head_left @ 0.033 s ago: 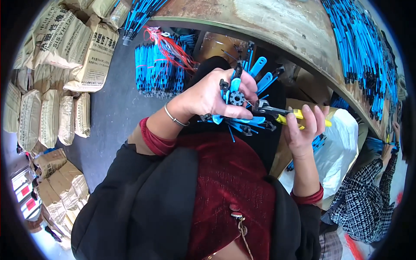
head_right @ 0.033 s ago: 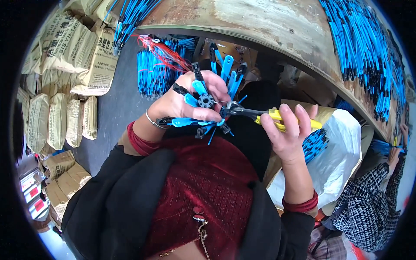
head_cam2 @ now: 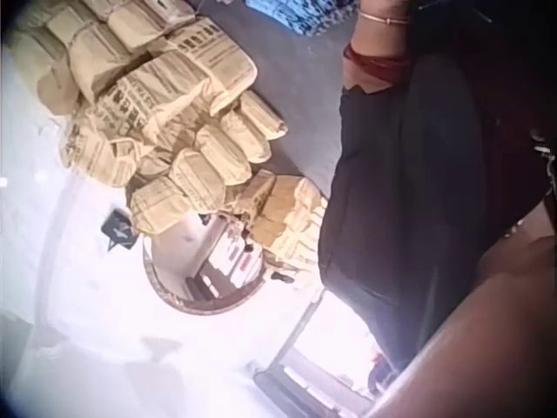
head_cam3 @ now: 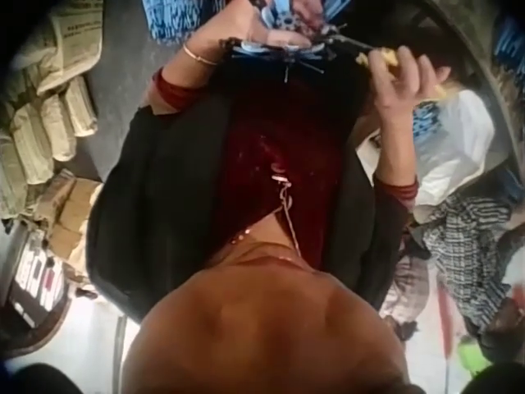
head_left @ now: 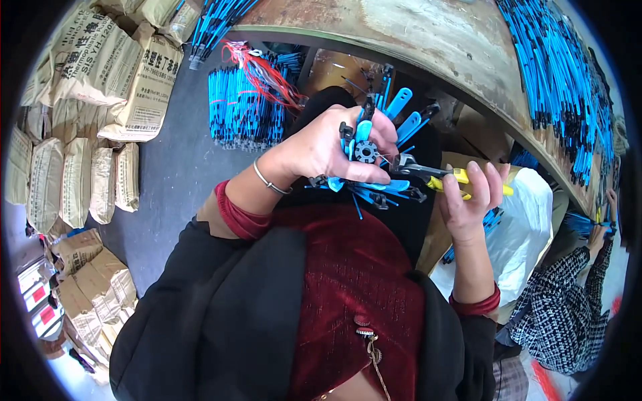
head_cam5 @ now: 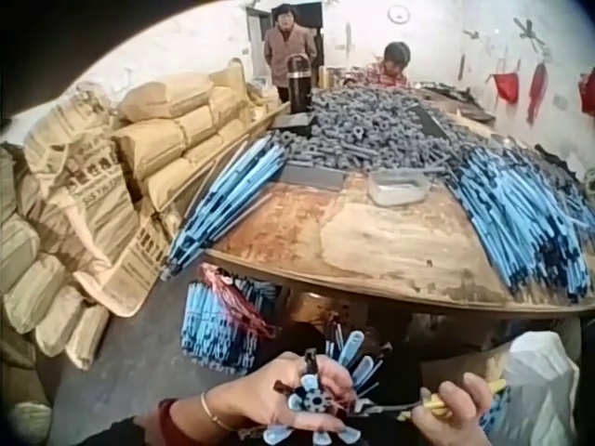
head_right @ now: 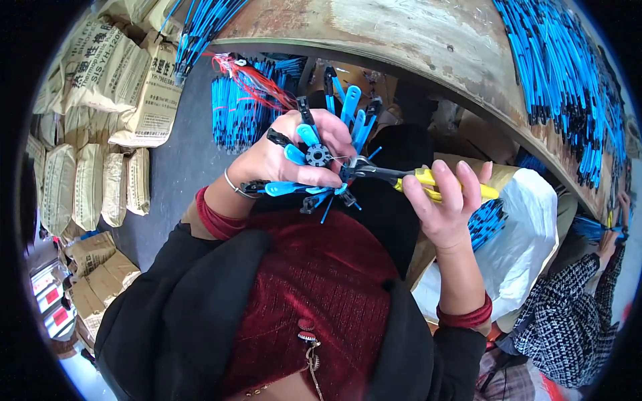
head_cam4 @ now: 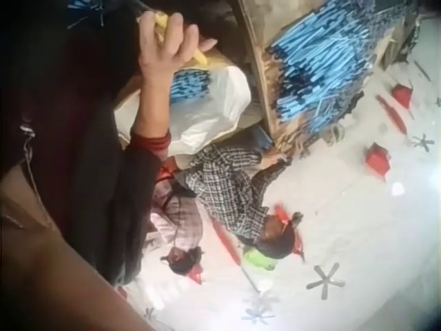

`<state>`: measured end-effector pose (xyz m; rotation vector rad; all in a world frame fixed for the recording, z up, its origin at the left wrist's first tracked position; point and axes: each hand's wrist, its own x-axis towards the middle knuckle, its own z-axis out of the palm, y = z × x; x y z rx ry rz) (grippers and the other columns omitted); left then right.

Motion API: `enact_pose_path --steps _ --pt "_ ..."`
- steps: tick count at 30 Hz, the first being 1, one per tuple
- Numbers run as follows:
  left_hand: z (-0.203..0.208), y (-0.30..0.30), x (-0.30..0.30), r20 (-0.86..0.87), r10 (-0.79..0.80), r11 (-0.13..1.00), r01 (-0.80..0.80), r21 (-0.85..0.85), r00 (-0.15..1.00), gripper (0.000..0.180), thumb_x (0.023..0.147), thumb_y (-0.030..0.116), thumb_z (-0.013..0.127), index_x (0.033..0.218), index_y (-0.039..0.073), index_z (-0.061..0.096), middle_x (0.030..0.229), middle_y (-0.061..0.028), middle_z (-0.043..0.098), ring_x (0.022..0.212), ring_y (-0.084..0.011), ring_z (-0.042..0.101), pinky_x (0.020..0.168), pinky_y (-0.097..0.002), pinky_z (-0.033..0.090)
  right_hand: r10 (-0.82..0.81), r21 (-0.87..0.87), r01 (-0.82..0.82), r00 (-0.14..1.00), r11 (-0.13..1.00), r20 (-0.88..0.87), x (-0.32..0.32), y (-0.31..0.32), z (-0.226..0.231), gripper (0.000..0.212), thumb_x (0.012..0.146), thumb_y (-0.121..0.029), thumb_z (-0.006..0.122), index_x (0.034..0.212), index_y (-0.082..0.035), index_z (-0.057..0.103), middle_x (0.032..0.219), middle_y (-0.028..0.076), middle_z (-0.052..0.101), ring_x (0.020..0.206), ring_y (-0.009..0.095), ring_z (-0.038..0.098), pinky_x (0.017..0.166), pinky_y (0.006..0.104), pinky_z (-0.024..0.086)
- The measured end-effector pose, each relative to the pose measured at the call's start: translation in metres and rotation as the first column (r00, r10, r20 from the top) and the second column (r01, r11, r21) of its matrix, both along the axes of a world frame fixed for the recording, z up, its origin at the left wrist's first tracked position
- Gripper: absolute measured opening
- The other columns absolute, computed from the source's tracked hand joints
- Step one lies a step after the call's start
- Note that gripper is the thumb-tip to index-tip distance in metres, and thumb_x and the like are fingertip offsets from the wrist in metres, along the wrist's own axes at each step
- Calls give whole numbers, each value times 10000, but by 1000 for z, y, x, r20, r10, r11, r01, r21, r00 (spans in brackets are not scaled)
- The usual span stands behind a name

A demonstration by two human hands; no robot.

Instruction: The person assembles umbrella frame components by gathering plastic ribs, threading a wire through their ends, fitting them onto a central hub, and securing the wire using pliers.

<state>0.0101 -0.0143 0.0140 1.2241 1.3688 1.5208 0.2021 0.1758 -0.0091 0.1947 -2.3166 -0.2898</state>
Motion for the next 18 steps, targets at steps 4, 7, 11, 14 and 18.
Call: enact_pose_path --steps 4,7,11,14,18 --pt "-6 7 -2 27 -53 997 51 53 998 444 611 -36 789 986 3 555 879 -85 637 773 -141 630 675 -259 514 12 -165 11 991 986 135 -2 1 7 411 727 -14 651 1094 -141 516 1202 152 453 1099 365 440 944 575 376" --pt "-6 9 -5 38 -64 995 61 73 997 440 616 -35 789 988 4 558 873 -86 632 762 -140 631 673 -255 514 22 -182 -1 993 983 112 -5 0 3 409 726 -16 649 1093 -138 518 1207 157 449 1098 365 442 944 579 374" --pt "-6 11 -4 40 -52 996 50 70 998 424 615 -26 792 976 6 572 868 -81 630 765 -140 627 685 -254 508 30 -228 -6 994 974 102 -5 -1 -7 422 720 -22 653 1103 -134 517 1212 167 445 1099 367 440 945 583 370" --pt "-3 10 -3 19 -51 998 50 39 999 394 618 24 800 945 9 580 856 -74 632 776 -142 618 711 -265 498 61 -287 -29 993 957 105 -8 -7 -5 448 712 -11 656 1123 -121 514 1203 173 450 1095 370 444 947 571 373" --pt "3 10 -1 -34 -51 999 51 -9 998 365 625 115 811 893 13 586 835 -66 633 788 -146 600 750 -287 482 75 -410 -19 990 912 119 -9 -25 -9 501 690 32 656 1157 -82 513 1174 181 466 1080 373 455 938 520 391"
